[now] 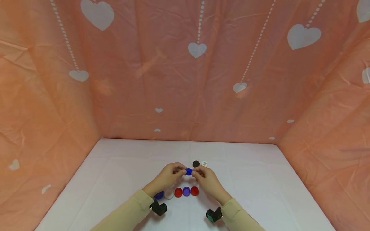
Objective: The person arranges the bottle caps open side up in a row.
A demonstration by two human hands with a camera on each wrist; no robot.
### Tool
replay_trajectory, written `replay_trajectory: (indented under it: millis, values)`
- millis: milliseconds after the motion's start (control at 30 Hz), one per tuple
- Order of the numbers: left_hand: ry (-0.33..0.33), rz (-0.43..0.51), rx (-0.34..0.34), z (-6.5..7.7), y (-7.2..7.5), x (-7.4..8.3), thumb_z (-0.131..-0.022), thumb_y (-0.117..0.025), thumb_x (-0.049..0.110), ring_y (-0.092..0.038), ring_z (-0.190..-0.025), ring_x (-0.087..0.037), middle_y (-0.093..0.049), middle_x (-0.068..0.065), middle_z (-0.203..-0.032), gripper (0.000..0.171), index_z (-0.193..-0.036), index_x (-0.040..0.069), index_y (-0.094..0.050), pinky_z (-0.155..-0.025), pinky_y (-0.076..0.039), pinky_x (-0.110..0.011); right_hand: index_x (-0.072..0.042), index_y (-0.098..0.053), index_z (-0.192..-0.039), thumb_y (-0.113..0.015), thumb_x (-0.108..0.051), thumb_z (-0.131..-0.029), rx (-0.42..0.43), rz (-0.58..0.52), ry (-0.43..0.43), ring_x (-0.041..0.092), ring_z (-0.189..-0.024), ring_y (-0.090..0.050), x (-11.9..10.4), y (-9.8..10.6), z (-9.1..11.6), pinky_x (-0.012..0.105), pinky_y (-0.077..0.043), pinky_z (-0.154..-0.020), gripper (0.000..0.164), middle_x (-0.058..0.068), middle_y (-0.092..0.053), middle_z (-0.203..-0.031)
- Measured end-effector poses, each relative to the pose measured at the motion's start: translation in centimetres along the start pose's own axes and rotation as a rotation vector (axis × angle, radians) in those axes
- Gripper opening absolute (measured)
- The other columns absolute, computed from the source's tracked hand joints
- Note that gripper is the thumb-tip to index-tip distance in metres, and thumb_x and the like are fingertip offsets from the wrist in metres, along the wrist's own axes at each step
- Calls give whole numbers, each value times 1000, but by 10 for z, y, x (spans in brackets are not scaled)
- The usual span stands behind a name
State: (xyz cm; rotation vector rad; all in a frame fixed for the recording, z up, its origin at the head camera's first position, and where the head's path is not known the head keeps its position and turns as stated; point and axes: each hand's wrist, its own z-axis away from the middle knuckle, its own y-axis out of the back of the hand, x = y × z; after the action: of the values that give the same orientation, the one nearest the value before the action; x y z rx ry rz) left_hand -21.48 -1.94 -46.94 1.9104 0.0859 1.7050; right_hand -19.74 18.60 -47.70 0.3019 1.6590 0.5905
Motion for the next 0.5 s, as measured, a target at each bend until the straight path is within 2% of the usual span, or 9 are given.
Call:
replay_trajectory:
  millis: [300, 500]
  values:
    - [-6, -10, -8, 1, -3, -1, -96, -62, 28, -58, -85, -11, -64, 10, -90, 12, -101, 19, -68, -80, -49, -33, -15, -67, -99, -61, -26, -96, 10, 5, -5, 15, -86, -61, 0, 0, 5, 29, -50, -79, 12, -4, -66, -90]
    - [-3, -8, -14, 3, -5, -1, -96, -61, 29, -58, -85, -11, -64, 9, -91, 13, -101, 19, -68, -81, -49, -33, -15, -67, -97, -61, -26, -96, 17, 12, 2, 15, -84, -60, -1, 0, 7, 28, -50, -77, 12, -5, -65, -89]
